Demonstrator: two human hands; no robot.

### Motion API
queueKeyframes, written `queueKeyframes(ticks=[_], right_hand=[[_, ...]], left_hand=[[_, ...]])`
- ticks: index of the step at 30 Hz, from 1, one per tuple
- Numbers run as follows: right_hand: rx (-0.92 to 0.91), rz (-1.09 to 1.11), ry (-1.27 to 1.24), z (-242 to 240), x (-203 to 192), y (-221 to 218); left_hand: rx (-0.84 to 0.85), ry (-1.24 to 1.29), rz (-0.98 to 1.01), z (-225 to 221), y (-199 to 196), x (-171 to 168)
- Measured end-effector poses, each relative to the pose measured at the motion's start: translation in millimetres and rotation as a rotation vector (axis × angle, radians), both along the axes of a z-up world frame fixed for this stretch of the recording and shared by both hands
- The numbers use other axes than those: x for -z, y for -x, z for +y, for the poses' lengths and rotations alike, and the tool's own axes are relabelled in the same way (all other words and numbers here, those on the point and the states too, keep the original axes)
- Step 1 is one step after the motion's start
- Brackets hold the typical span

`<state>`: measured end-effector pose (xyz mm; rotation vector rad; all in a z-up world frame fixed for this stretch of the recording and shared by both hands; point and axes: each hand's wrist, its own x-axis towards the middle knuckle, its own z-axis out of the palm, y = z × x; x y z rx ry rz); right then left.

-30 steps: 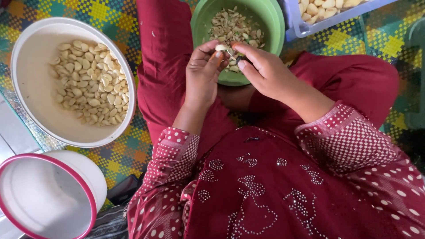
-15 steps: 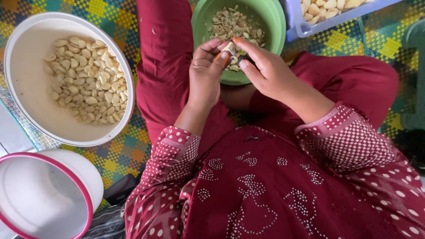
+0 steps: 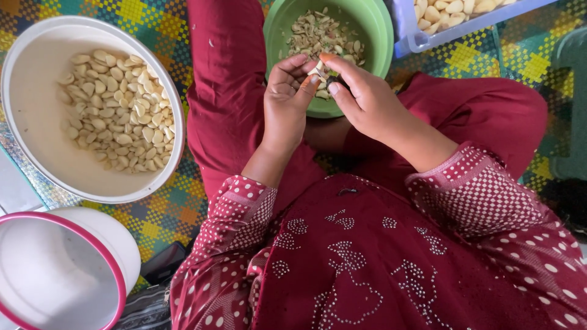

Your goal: A person sits on the floor and manually peels garlic cloves one by one using a small knife to assist in removing the skins.

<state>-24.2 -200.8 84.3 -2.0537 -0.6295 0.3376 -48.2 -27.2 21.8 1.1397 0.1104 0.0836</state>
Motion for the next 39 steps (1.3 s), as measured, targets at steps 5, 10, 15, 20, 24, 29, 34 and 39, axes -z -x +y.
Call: queueKeyframes(ticks=[5, 10, 15, 20, 24, 29, 34, 39], right_hand=[[0.020, -0.075, 0.037, 1.3, 1.4, -0.5], [0.073, -0.123, 0.037, -3.1, 9.5, -7.5], [0.084, 0.030, 0.056, -10.5, 3.1, -12.1], [0.099, 0.042, 0.082, -22.2, 5.8, -17.3], [0.105, 0.099, 0.108, -20.0, -2.9, -21.1], [0.140, 0.117, 0.127, -21.9, -11.0, -21.7], [0.168, 0.111, 0.111, -32.3, 3.0, -27.9], [0.202, 0.063, 0.061, -38.1, 9.7, -34.8]], left_hand=[[0.009, 0.048, 0.015, -0.4, 0.2, 6.8], [0.030, 0.091, 0.028, -0.7, 3.6, 5.0], [-0.205, -0.124, -0.093, 47.4, 12.3, -27.5], [-0.452, -0.766, 0.069, 207.0, 50.3, -7.4], [-0.525, -1.540, -0.087, 219.4, 65.2, -48.2], [-0.172, -1.419, -0.202, 128.9, -0.2, -46.6], [0.391, -1.521, -0.176, 39.2, -79.6, 1.3], [0.726, -1.764, 0.113, 9.0, -130.8, 78.1]])
